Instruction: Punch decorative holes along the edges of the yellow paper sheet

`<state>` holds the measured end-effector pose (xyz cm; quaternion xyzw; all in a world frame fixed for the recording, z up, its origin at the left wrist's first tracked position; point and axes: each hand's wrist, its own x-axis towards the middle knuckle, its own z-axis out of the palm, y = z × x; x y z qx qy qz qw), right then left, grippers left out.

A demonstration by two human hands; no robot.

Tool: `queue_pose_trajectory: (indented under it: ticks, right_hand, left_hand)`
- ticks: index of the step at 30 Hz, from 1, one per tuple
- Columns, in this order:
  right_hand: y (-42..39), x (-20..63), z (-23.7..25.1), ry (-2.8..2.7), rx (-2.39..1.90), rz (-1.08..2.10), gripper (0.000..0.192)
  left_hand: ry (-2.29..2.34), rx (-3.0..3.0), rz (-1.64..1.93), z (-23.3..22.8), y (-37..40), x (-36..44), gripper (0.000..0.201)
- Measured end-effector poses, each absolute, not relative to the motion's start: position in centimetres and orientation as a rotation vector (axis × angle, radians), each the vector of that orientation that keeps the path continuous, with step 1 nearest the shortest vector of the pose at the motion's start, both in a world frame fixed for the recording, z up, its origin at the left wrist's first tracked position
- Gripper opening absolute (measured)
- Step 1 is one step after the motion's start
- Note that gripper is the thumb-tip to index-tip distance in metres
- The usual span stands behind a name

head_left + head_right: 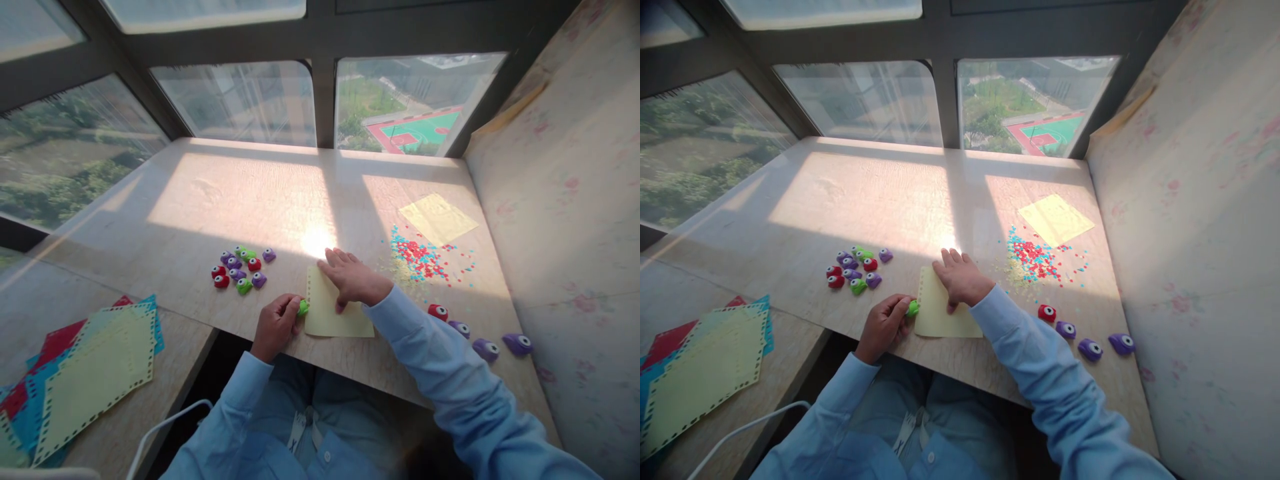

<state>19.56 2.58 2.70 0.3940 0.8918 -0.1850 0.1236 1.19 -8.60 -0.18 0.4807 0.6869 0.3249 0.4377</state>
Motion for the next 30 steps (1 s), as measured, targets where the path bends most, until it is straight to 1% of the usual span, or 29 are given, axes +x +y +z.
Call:
queue_pose_trajectory:
  ticks: [4, 12, 17, 23, 30]
  right_hand:
    - [3.4, 20.3, 2.1, 2.581, 1.166, -0.588, 0.122]
    - [4.6, 22.0, 2.0, 2.669, 1.085, -0.645, 0.116]
    - [3.9, 21.5, 3.6, 2.759, 1.061, -0.642, 0.100]
    - [2.7, 20.0, 4.1, 2.837, 0.871, -0.590, 0.076]
    - [2.2, 19.6, 4.4, 2.891, 0.838, -0.509, 0.063]
  left_hand:
    - [1.753, 1.240, 0.812, -0.2, -8.7, 1.4, 0.042]
    - [1.801, 1.272, 0.846, -0.5, -8.9, 1.5, 0.043]
    - [1.811, 1.311, 0.867, -0.9, -9.2, 1.5, 0.043]
    - [1.828, 1.264, 0.900, -0.9, -9.2, 1.6, 0.044]
    - [1.701, 0.988, 1.000, -0.8, -8.8, 1.4, 0.052]
